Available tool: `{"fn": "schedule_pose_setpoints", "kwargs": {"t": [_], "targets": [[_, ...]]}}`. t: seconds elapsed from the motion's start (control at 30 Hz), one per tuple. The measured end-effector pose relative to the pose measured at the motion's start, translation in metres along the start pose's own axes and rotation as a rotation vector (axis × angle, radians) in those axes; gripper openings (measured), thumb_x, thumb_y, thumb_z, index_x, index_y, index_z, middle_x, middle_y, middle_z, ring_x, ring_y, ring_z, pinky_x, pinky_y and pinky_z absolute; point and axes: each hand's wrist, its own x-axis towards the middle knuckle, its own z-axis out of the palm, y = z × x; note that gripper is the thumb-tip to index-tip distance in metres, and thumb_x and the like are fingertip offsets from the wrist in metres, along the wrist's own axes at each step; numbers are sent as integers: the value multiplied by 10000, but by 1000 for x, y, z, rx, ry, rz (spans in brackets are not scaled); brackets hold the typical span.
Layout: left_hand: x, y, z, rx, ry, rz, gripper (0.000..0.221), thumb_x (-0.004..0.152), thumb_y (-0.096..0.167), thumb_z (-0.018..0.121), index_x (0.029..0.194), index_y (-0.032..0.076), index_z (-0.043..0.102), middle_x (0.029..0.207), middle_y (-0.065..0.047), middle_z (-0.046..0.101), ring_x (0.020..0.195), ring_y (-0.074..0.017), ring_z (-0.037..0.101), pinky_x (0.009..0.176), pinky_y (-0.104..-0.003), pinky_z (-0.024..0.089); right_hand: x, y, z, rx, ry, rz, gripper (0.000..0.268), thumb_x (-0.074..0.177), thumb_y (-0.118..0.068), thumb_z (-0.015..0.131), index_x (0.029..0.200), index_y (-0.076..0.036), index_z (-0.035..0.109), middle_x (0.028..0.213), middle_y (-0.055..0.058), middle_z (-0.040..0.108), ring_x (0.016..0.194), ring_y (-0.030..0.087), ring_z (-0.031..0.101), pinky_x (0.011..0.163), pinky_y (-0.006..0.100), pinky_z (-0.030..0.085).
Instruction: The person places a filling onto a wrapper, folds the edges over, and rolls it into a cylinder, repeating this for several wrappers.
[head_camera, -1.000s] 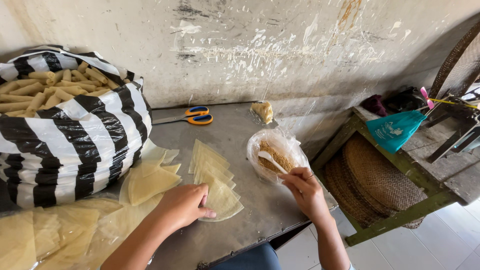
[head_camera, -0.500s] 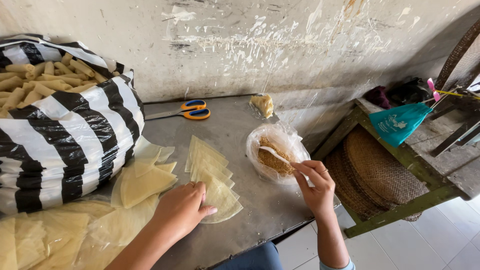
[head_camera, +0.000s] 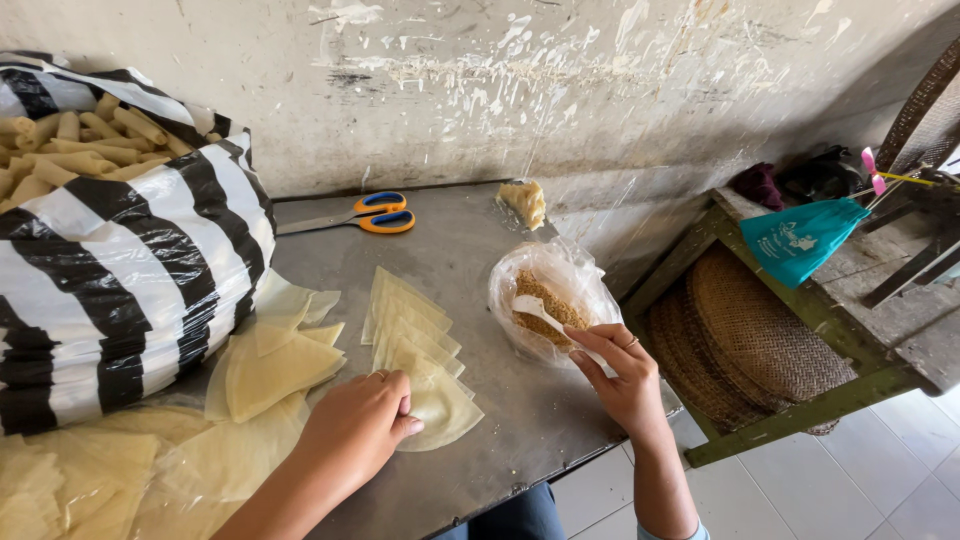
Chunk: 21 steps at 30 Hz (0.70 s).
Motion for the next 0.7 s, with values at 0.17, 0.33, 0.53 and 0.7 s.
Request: {"fn": "schedule_pose_setpoints", "kwargs": {"t": [0.17,0.33,0.53,0.7], "targets": [[2,4,-5,-88,-85,-142,284,856,308,754,953,112,573,831,-61,707,830,-286,693,732,-427,518,1,-2,-3,-22,22,-19,221,886,-55,748,1104,-70,783,1001,79,698,919,191,684,796,312,583],[2,-1,-9,-75,-67,-129,280,855,283,736,921,112,525,781,-49,724,791,-264,707,709,-418,524,-4,3,-4,-9,104,39,138,948,-55,696,1073,-56,754,1015,82,739,933,188,718,815,313,580],[2,-3,-6,-50,-69,-153,301,882,292,711,997,147,474,781,-38,714,780,-260,707,702,-416,522,-8,7,-3,29,95,109,115,970,-78,675,1061,-35,731,965,91,771,897,178,760,783,297,593],[3,-5,-5,-42,-86,-144,305,869,282,720,999,146,479,797,-39,716,783,-261,705,701,-420,523,-11,11,-2,52,27,153,135,967,-115,676,1059,-36,736,926,85,802,883,163,799,744,280,622]]}}
